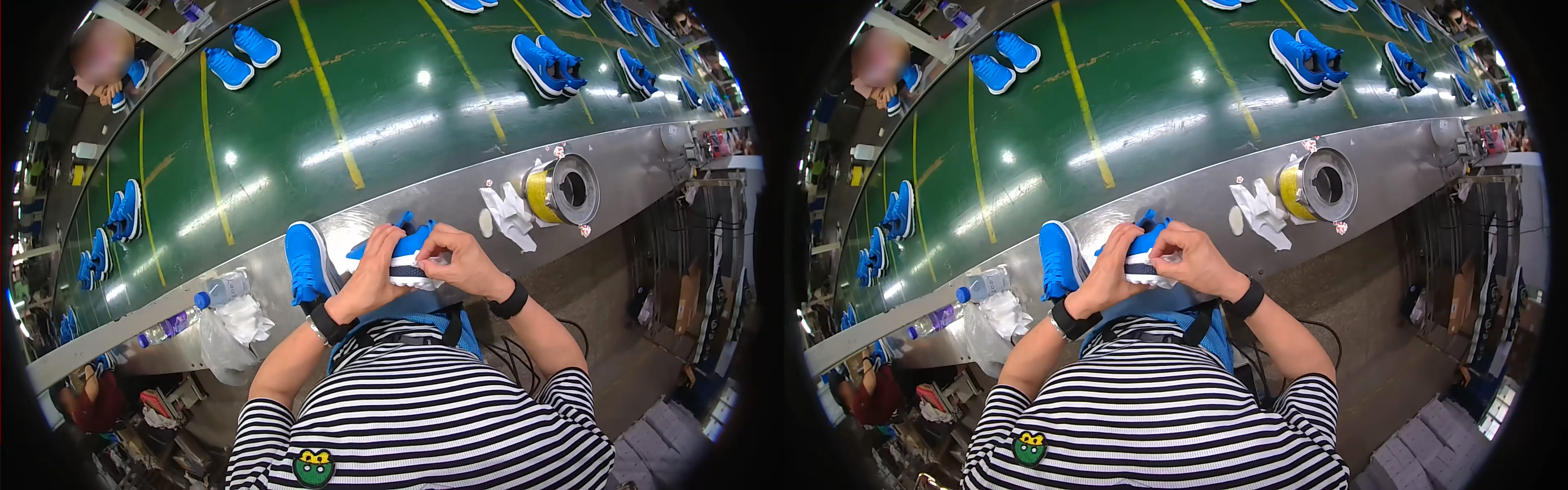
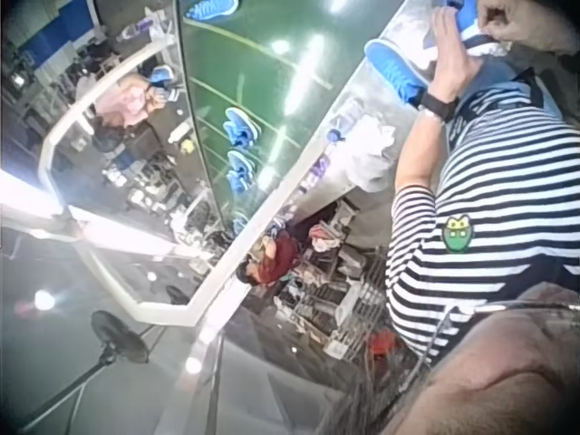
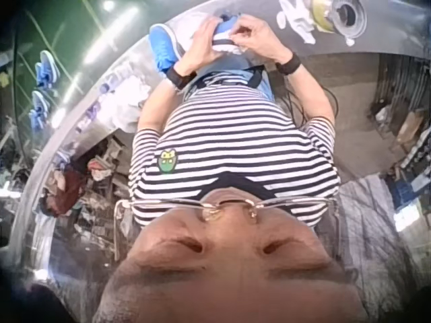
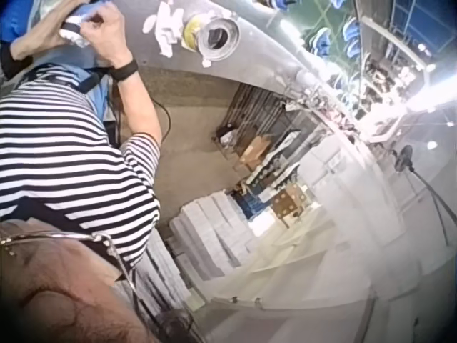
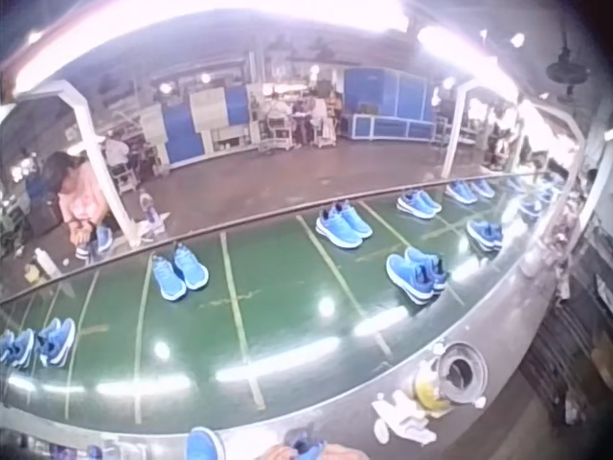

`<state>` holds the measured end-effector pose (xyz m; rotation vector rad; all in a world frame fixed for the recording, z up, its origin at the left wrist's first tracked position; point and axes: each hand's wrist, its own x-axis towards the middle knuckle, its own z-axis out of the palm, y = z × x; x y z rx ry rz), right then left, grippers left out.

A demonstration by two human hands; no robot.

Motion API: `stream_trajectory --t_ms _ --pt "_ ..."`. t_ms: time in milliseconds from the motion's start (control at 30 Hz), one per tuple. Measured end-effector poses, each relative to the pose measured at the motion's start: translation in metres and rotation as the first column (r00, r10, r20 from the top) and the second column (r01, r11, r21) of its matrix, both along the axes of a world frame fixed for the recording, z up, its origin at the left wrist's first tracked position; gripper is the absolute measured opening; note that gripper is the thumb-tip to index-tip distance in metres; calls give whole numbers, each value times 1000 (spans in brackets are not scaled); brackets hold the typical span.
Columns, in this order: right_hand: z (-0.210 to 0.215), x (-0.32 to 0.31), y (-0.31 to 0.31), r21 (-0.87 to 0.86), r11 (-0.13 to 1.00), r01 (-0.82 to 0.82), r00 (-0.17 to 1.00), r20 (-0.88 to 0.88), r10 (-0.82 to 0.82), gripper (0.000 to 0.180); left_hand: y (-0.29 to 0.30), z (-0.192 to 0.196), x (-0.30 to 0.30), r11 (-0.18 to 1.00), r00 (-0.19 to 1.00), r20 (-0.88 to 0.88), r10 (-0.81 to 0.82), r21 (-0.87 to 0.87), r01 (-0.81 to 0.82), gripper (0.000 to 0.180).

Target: The person wipes the white soles and blue uppers of blue sneakers using a white cloth. They handle the shoes one at a time, picking them up from a green conveyor belt, cleaning them, and placing them back on the belt.

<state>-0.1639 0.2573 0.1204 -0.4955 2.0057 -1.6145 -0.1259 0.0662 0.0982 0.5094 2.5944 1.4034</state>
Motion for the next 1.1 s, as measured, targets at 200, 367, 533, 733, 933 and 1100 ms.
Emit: stream_trajectory --t_ms 200,367,533,733,933,1100 --pt "-9 4 4 -79 992 94 991 107 -86 6 -13 10 -8 1000 996 89 -7 30 4 76" --pt "11 -3 -13 -54 997 57 995 83 -53 5 -19 11 -13 999 996 88 9 49 -13 76" --pt "11 -5 -25 -44 991 124 984 134 -117 7 -31 15 -12 995 988 143 50 75 -61 76" --pt "-30 21 -17 36 982 186 941 282 -189 8 -72 16 -2 883 889 355 289 260 -391 86" --pt "9 -7 -55 -247 918 309 948 155 -277 8 -86 13 6 803 847 434 305 361 -474 88" --pt "29 -11 -88 -302 948 100 965 -203 -166 11 -84 -10 21 572 775 612 155 584 -576 85"
